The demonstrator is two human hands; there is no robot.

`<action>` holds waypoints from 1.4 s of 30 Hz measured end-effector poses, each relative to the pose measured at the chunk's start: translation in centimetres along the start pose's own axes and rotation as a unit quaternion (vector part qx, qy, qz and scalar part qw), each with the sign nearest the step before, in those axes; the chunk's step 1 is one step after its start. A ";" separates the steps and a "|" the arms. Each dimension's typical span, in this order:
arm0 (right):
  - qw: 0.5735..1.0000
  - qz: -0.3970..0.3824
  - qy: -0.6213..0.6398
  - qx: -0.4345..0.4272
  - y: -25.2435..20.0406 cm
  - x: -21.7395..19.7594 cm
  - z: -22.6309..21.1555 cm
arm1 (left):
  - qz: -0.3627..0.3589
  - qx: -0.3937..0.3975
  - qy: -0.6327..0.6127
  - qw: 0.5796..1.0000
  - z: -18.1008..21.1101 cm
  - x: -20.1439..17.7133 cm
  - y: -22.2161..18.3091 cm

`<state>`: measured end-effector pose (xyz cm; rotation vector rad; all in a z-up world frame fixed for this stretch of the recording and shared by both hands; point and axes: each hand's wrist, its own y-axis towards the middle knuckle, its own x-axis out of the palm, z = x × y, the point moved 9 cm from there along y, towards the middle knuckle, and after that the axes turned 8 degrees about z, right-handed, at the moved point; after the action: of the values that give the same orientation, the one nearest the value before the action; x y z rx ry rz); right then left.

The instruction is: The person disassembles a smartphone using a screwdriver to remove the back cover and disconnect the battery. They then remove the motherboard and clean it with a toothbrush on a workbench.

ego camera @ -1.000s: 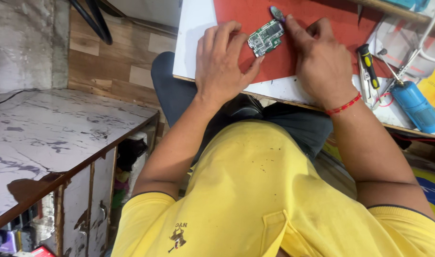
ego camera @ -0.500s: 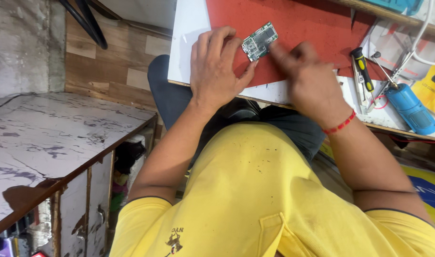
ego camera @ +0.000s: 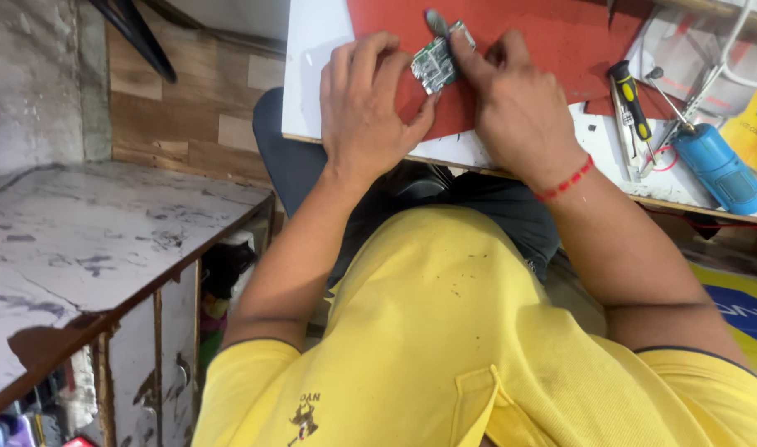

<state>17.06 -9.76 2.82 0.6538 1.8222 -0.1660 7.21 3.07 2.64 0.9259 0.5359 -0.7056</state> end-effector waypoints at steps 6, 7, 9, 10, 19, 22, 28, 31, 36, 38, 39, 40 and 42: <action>0.999 0.032 -0.020 -0.005 -0.7 -1.6 1.1 | 0.012 0.008 0.005 1.000 -0.2 -0.3 0.2; 0.999 0.040 -0.034 0.007 -0.9 -1.7 1.5 | 0.009 0.012 0.006 1.000 0.0 -0.2 -0.1; 0.999 -0.007 -0.006 -0.053 -1.5 -1.0 -0.3 | 0.010 0.011 -0.003 1.000 0.3 -0.2 0.3; 0.996 -0.037 0.013 -0.086 -2.0 -0.4 -1.3 | 0.008 0.003 -0.004 1.000 0.2 -0.3 0.1; 0.989 -0.002 -0.120 -0.083 0.1 -1.5 1.7 | 0.000 -0.008 -0.001 1.000 -0.1 -0.1 0.3; 0.984 -0.027 -0.128 -0.119 0.3 -1.0 1.4 | 0.004 -0.013 0.008 1.000 -0.2 -0.1 0.2; 0.989 0.017 -0.082 -0.125 1.1 -2.0 1.8 | 0.002 -0.017 0.003 1.000 -0.5 0.2 0.0; 0.972 -0.070 -0.121 -0.190 0.0 -0.4 -0.7 | 0.006 -0.016 0.004 1.000 -0.2 0.0 0.2; 0.979 -0.048 -0.090 -0.174 0.7 -1.2 0.5 | 0.000 -0.019 0.002 1.000 -0.1 0.1 -0.2; 0.976 -0.051 -0.102 -0.185 1.2 -0.9 0.8 | 0.003 -0.017 0.008 1.000 -0.2 0.0 0.4; 0.976 -0.023 -0.109 -0.187 2.2 -1.6 1.8 | 0.006 -0.016 0.015 1.000 -0.1 0.2 0.6; 0.977 -0.044 -0.116 -0.176 1.8 -1.1 2.0 | 0.003 -0.019 0.018 1.000 0.1 0.2 0.2; 0.972 -0.123 -0.133 -0.148 0.9 0.4 2.4 | -0.002 -0.026 0.020 0.999 0.0 0.2 -0.1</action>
<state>19.46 -9.92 1.76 0.1835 1.6189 -0.1366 7.26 2.94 2.45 0.8921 0.5887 -0.6749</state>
